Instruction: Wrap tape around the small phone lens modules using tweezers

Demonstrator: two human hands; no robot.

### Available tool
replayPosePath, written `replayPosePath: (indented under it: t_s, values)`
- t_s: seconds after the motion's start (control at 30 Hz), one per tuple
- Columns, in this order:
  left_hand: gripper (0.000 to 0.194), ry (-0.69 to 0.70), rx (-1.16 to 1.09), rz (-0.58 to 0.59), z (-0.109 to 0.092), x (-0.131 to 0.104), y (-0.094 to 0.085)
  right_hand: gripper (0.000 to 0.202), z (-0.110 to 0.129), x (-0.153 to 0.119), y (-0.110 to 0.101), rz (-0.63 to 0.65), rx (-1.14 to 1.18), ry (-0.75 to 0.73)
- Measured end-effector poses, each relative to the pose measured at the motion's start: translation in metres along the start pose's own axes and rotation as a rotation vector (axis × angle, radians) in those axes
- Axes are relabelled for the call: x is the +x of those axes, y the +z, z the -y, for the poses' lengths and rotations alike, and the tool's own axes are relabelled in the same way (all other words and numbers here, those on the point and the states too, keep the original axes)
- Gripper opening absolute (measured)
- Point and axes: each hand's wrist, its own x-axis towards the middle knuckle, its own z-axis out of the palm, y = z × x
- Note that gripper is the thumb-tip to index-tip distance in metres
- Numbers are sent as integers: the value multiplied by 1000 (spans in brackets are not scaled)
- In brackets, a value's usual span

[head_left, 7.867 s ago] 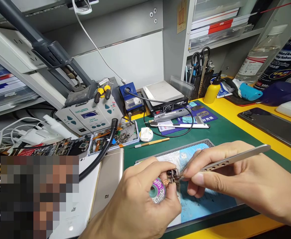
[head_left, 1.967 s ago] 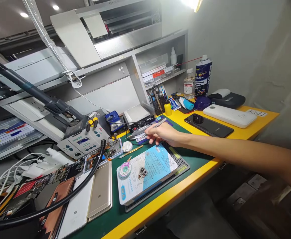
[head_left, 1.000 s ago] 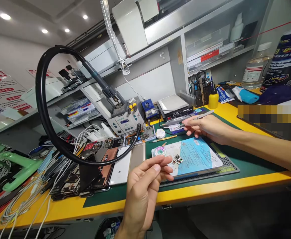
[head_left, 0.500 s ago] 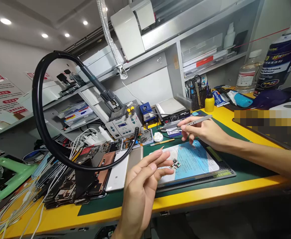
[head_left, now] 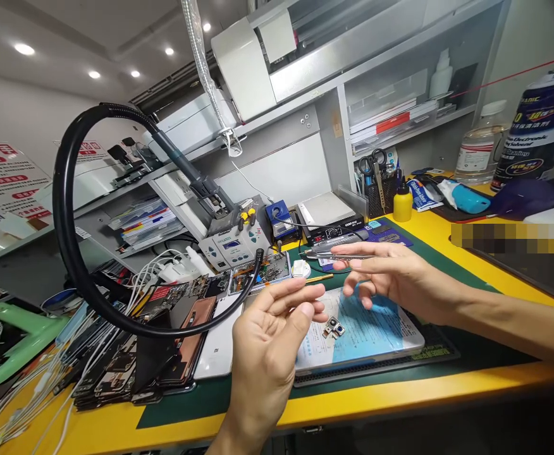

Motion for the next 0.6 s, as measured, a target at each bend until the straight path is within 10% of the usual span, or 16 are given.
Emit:
replayPosePath:
  t_s: [0.6]
  values:
    - [24, 100, 206, -42, -3, 39, 12, 35, 2, 3, 0, -237, -282, -389]
